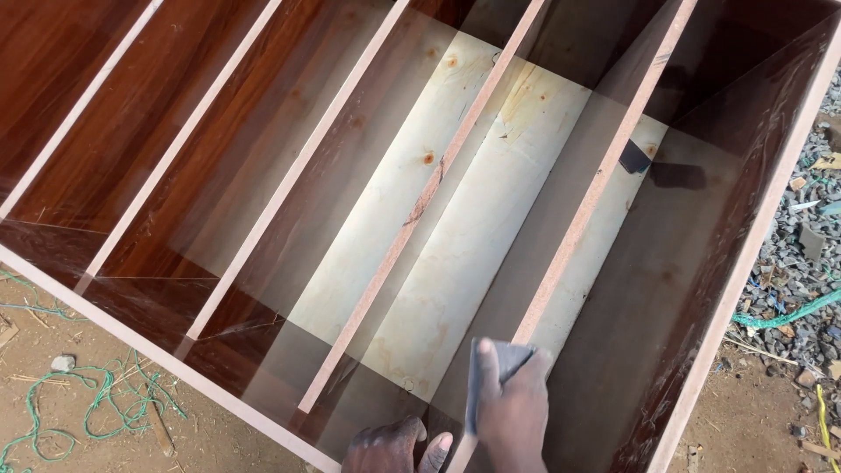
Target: The person sands the edges and interior surfaces of a wooden drawer frame using a sanding block. They work on the outer edges and then move to the inner dividers and bottom surface of the drawer.
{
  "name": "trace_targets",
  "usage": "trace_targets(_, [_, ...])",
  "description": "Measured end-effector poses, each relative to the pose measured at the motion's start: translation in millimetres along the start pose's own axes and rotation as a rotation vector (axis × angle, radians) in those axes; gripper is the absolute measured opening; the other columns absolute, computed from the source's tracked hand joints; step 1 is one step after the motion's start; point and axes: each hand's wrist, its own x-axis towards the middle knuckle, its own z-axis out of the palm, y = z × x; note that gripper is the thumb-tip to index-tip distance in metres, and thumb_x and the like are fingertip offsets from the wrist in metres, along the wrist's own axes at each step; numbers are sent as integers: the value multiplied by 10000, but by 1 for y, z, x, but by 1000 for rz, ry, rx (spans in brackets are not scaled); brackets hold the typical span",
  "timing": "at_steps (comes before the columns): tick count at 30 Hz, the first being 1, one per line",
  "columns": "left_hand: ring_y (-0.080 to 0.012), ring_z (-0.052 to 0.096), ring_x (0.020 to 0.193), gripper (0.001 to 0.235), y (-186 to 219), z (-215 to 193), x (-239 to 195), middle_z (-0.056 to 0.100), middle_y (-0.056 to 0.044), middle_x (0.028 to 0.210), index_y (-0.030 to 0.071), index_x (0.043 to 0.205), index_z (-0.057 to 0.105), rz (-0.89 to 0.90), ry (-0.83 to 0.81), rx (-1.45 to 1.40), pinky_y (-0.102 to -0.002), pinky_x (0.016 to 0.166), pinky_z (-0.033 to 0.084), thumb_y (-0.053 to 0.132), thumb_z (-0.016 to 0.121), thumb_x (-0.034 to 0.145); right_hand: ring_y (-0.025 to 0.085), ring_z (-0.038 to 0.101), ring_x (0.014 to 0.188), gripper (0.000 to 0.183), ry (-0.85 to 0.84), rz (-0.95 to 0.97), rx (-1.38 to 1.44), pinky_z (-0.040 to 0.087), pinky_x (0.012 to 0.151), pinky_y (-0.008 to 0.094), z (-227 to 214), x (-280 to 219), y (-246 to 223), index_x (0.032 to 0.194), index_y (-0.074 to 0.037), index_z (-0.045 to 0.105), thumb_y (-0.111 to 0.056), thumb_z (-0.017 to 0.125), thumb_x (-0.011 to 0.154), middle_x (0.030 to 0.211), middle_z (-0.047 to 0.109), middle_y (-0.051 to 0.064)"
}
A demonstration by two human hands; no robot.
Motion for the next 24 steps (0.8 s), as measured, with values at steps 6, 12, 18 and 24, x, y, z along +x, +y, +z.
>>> trace_targets(6, [-220,335,374,647,3,10,1,303,-2,449,223,514,366,111,228,-42,-405,386,329,753,497,861,513,635,997,742,316,-312,-86,503,785,658,-28,115,-66,1575,-72,187,-461,472,1011,1466,344,187])
trace_targets(12, [-194,432,369,593,8,-5,4,440,24,425,241,517,469,102,88,-81,-393,407,372,670,507,923,353,613,908,334,326,-227,-99,465,797,518,-22,116,-71,1039,-100,434,-423,360,1076,1056,611,82])
trace_targets(18, [-245,605,525,418,-1,-8,10,606,31,601,246,721,556,259,42,-137,-410,476,457,444,350,1026,298,680,939,600,236,-41,64,518,780,456,30,-10,24,1236,-107,449,-616,342,937,1042,686,108])
trace_targets(24, [-180,446,394,367,18,-28,12,455,46,493,266,621,562,244,244,-200,-355,409,367,361,454,959,271,575,713,456,360,-116,-23,475,694,477,14,27,4,1049,-112,418,-565,436,1000,814,547,43])
